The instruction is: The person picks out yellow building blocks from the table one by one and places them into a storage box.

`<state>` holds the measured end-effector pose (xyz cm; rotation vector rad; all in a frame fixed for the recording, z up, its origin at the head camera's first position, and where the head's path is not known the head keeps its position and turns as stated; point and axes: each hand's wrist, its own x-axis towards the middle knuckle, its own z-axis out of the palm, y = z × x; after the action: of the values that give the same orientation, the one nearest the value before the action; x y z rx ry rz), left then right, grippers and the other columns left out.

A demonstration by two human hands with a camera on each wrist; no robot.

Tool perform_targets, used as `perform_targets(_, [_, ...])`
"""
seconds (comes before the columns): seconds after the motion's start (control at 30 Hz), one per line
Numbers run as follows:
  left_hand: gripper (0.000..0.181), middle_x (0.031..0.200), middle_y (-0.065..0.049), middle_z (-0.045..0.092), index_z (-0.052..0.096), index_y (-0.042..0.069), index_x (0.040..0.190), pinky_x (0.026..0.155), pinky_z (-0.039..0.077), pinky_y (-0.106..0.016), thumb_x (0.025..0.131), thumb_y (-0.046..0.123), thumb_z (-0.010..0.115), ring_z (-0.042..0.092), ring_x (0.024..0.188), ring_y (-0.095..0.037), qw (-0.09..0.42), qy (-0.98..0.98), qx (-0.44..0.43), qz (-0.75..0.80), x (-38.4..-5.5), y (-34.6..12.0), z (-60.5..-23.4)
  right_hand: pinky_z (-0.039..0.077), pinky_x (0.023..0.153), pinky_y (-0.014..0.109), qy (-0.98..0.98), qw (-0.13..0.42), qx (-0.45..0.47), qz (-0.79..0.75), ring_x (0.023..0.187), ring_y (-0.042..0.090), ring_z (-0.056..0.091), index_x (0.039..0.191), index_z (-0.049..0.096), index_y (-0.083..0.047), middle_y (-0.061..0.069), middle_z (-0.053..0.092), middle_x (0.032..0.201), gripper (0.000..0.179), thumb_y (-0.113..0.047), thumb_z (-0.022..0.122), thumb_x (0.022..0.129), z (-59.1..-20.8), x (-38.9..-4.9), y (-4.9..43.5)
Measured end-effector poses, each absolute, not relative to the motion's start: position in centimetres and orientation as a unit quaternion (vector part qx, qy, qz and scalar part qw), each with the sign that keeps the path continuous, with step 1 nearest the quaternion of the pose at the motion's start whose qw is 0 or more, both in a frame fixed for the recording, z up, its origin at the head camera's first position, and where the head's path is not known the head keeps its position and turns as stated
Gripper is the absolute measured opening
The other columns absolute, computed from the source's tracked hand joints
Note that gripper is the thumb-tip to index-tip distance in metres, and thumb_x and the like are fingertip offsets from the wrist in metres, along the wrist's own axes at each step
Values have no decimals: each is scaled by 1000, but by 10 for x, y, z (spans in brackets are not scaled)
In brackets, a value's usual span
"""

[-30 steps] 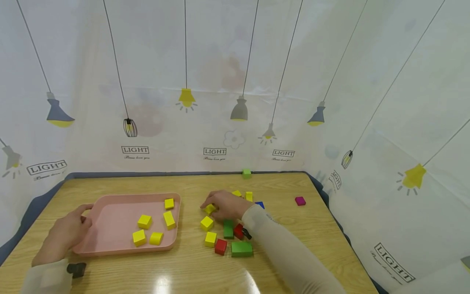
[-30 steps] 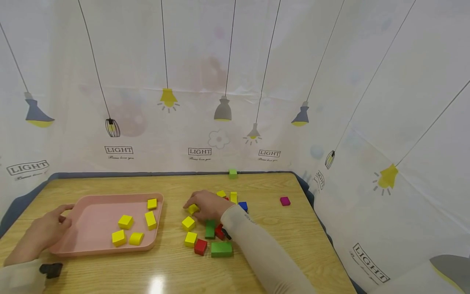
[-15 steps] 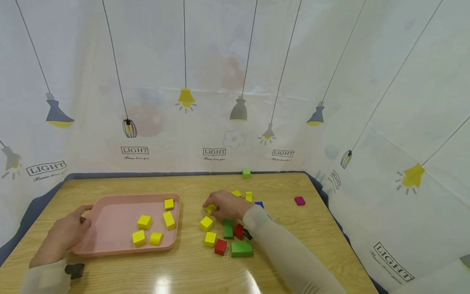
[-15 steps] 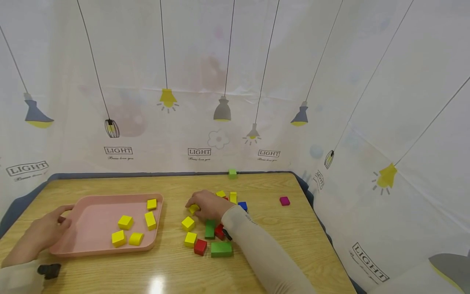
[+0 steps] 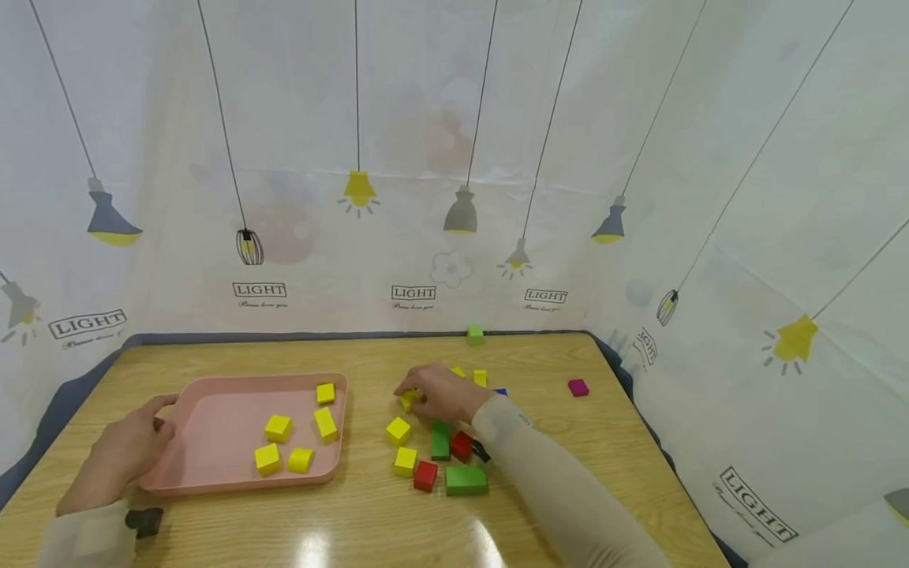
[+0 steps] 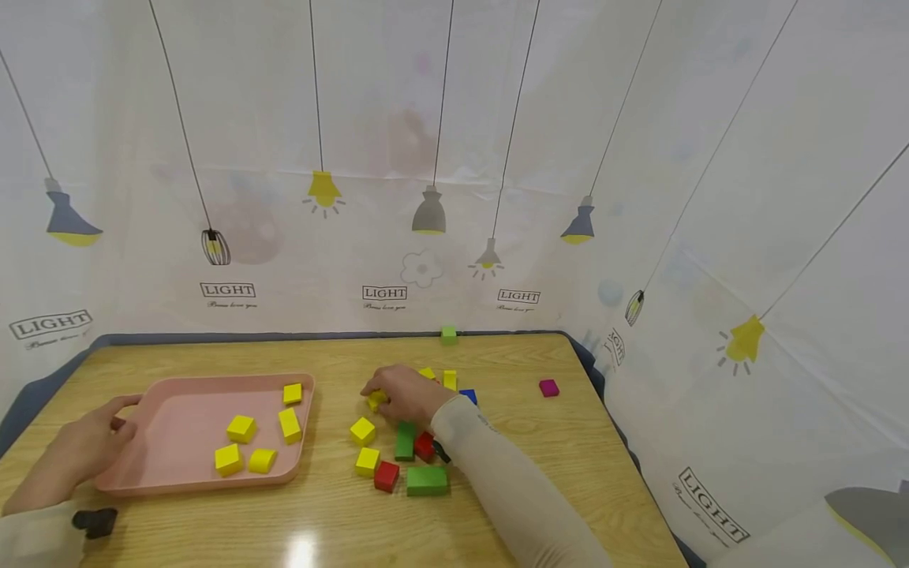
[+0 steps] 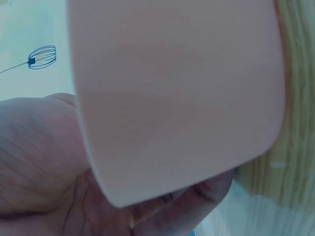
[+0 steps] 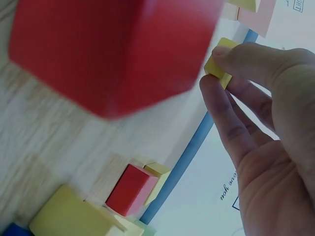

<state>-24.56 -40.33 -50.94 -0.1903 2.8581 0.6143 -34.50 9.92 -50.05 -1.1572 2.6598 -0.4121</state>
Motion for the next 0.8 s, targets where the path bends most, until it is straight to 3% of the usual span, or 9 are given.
perform_targets(0.23, [62, 133, -46, 66, 33, -12, 168, 85, 58, -54, 115, 12, 53, 68, 100, -43, 114, 968, -80, 209, -248, -403, -509, 65, 106, 28, 902, 92, -393, -155, 118, 14, 78, 152, 78, -12, 7, 79, 148, 40, -13, 79, 112, -498, -347, 99])
perform_targets(0.4, [63, 138, -47, 64, 33, -12, 169, 92, 60, -64, 115, 12, 53, 70, 107, -50, 113, 969, -79, 207, -248, -403, -509, 65, 107, 28, 903, 83, -394, -150, 122, 16, 79, 153, 77, -12, 6, 79, 147, 40, -10, 76, 113, -494, -345, 93])
perform_targets(0.8, [62, 141, -48, 62, 33, -12, 168, 90, 60, -64, 115, 12, 53, 72, 108, -52, 104, 971, -72, 204, -245, -405, -509, 63, 100, 20, 903, 61, -403, -134, 114, 11, 79, 154, 77, -15, 3, 79, 142, 41, -13, 78, 113, -481, -337, 65])
